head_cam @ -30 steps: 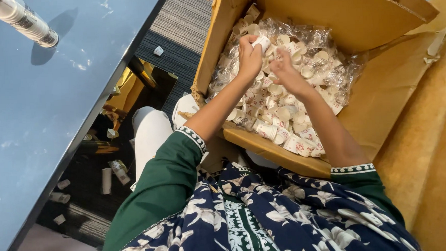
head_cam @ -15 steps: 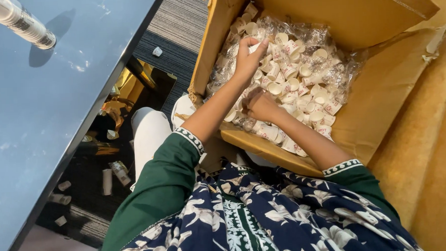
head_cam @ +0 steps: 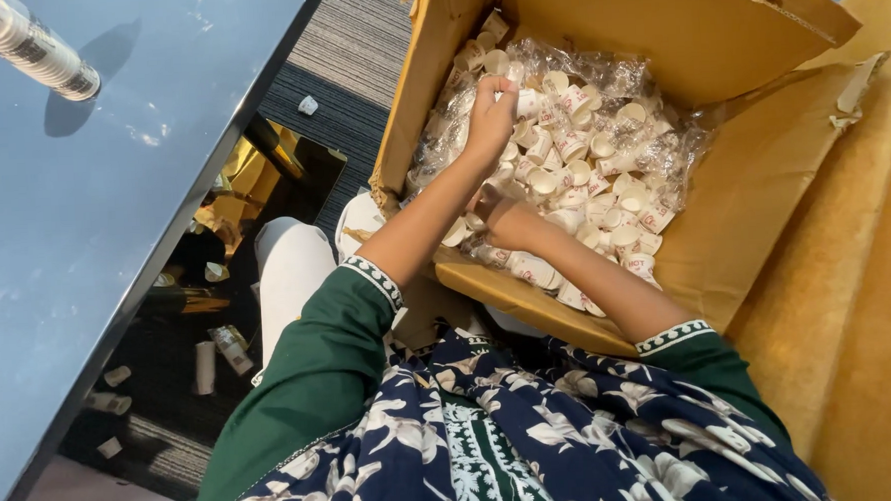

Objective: Sort and organize stacks of paper cups from a large box onto a table.

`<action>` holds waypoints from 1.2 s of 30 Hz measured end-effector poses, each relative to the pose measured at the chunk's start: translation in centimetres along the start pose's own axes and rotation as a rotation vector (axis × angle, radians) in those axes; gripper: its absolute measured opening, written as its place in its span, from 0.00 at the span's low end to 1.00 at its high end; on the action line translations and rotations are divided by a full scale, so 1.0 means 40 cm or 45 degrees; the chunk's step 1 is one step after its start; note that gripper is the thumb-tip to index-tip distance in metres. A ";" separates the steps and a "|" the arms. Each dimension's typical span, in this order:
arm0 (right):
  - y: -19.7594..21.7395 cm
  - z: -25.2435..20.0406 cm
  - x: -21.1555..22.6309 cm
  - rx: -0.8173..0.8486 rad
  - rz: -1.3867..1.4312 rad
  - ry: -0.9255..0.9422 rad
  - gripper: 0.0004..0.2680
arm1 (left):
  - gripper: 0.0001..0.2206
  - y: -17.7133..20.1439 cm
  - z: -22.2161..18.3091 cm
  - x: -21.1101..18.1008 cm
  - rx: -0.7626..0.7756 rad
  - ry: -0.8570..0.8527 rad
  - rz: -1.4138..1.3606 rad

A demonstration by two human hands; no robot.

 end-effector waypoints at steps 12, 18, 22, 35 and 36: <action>0.274 -0.063 -0.221 -0.607 0.629 -0.649 0.12 | 0.05 -0.007 -0.023 0.015 0.098 0.024 -0.084; 0.346 -0.116 -0.278 -1.208 1.658 -0.575 0.07 | 0.06 -0.047 -0.048 -0.032 0.218 0.117 -0.188; 0.412 -0.092 -0.187 -1.134 1.168 -0.161 0.06 | 0.11 -0.043 -0.041 -0.051 0.168 0.019 -0.092; 0.258 -0.067 -0.200 -0.607 0.295 -0.377 0.26 | 0.16 0.016 -0.050 -0.080 -0.081 -0.081 0.022; 0.134 -0.049 -0.241 -0.224 0.191 -0.400 0.28 | 0.15 0.027 -0.050 -0.085 -0.135 -0.086 0.095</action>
Point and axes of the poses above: each hand's wrist, its own z-axis towards the middle knuckle, its own y-axis out of the back of the hand, x = y × z, the point moved 9 cm from there along z, towards the middle knuckle, and after that the axes turned 8 degrees about z, right-handed, at the moved point
